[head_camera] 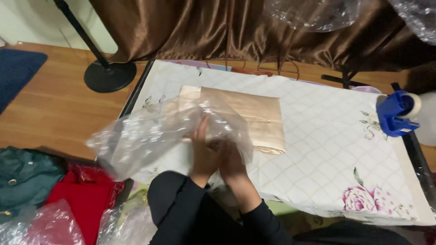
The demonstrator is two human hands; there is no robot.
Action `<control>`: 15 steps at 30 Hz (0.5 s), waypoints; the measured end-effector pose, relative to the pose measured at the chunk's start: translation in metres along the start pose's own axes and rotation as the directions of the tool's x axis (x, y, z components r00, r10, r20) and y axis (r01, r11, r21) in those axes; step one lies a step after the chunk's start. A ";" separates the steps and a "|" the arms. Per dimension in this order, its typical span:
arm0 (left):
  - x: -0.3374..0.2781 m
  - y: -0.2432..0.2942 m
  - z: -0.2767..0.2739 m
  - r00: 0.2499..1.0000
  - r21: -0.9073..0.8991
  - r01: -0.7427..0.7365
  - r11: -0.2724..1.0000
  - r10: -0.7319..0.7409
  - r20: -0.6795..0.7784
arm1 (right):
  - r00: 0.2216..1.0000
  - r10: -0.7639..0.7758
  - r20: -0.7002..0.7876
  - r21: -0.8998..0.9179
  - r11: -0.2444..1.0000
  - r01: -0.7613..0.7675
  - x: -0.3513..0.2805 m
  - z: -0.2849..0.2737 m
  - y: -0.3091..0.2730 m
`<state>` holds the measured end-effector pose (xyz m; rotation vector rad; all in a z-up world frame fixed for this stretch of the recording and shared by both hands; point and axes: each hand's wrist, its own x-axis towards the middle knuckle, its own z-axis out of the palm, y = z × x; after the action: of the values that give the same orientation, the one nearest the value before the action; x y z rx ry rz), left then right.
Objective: Folding a satin garment and placing it into a plastic bag.
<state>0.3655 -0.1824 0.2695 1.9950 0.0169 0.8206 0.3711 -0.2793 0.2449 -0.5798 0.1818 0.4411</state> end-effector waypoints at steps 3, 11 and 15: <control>0.019 0.050 0.002 0.992 -0.002 0.021 1.000 -0.020 0.125 | 1.000 0.004 -0.021 0.021 1.000 -0.003 -0.009 -0.009 -0.015; 0.039 0.038 0.042 0.888 -0.050 0.315 0.948 -0.276 0.367 | 0.888 0.076 -0.453 0.150 0.989 -0.008 0.000 -0.029 -0.031; 0.064 0.035 0.055 0.948 0.150 0.114 0.982 -0.153 0.279 | 0.889 0.075 -0.453 0.096 0.995 -0.034 -0.013 -0.034 -0.025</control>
<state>0.4345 -0.2228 0.3133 2.1964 0.0380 0.4446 0.3697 -0.3216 0.2331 -0.5879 0.6677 0.3429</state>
